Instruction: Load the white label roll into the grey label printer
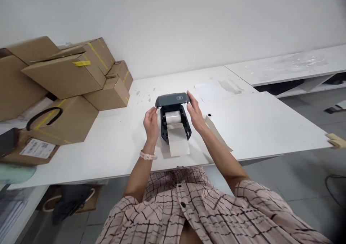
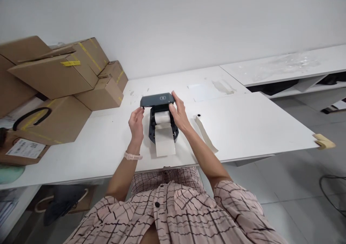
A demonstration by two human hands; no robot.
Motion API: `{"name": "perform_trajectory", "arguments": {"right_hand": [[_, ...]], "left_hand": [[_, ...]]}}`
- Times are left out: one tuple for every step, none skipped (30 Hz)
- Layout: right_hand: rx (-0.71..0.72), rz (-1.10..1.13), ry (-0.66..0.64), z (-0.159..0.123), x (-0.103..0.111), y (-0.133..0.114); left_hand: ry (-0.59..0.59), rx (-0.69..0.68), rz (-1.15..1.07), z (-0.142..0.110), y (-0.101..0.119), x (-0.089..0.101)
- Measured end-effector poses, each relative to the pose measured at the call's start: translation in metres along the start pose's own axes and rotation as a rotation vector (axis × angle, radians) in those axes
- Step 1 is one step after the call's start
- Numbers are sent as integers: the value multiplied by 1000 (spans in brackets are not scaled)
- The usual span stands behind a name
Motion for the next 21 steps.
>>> {"name": "perform_trajectory", "arguments": {"right_hand": [[35, -51, 6, 16, -2, -2], [67, -90, 17, 31, -5, -4], [94, -120, 29, 45, -8, -4], [114, -144, 37, 59, -10, -3], [128, -161, 44, 71, -12, -1], [134, -173, 48, 83, -13, 2], [131, -180, 50, 94, -15, 6], [123, -185, 49, 104, -16, 10], [113, -186, 47, 114, -17, 15], [105, -185, 43, 123, -18, 20], [102, -181, 36, 133, -19, 25], [101, -174, 27, 141, -20, 29], [98, -162, 17, 150, -21, 33], [89, -148, 3, 157, -22, 36], [71, -136, -15, 163, -22, 37], [47, -129, -34, 167, -22, 38], [29, -134, -43, 167, -22, 36], [32, -151, -36, 164, -21, 32], [63, -177, -11, 157, -19, 25], [121, -207, 25, 146, -18, 16], [198, -241, 57, 133, -17, 7]], "left_hand": [[-19, 35, 49, 10, -8, -2], [-44, 78, 113, 18, -18, -4], [-82, 131, 173, 22, -30, -7], [-118, 185, 220, 24, -42, -9], [-140, 235, 255, 25, -53, -10], [-152, 278, 278, 23, -63, -11], [-154, 309, 291, 22, -71, -12], [-151, 330, 299, 20, -77, -12], [-150, 338, 303, 19, -80, -12], [-148, 336, 308, 18, -82, -12], [-149, 328, 318, 18, -82, -12], [-148, 317, 331, 19, -81, -12], [-144, 307, 346, 19, -80, -12], [-140, 302, 362, 20, -79, -12], [-137, 301, 375, 20, -78, -12], [-136, 302, 384, 20, -77, -12], [-136, 303, 387, 20, -76, -12], [-134, 301, 389, 19, -76, -12], [-134, 300, 390, 19, -75, -12], [-131, 301, 390, 18, -74, -13], [-125, 303, 390, 17, -73, -13]]}}
Point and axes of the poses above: each hand's wrist, its own z-axis towards the middle knuckle, its own x-axis out of the back of the hand, y = z × x, the point moved 5 cm from there along z, towards the middle knuckle
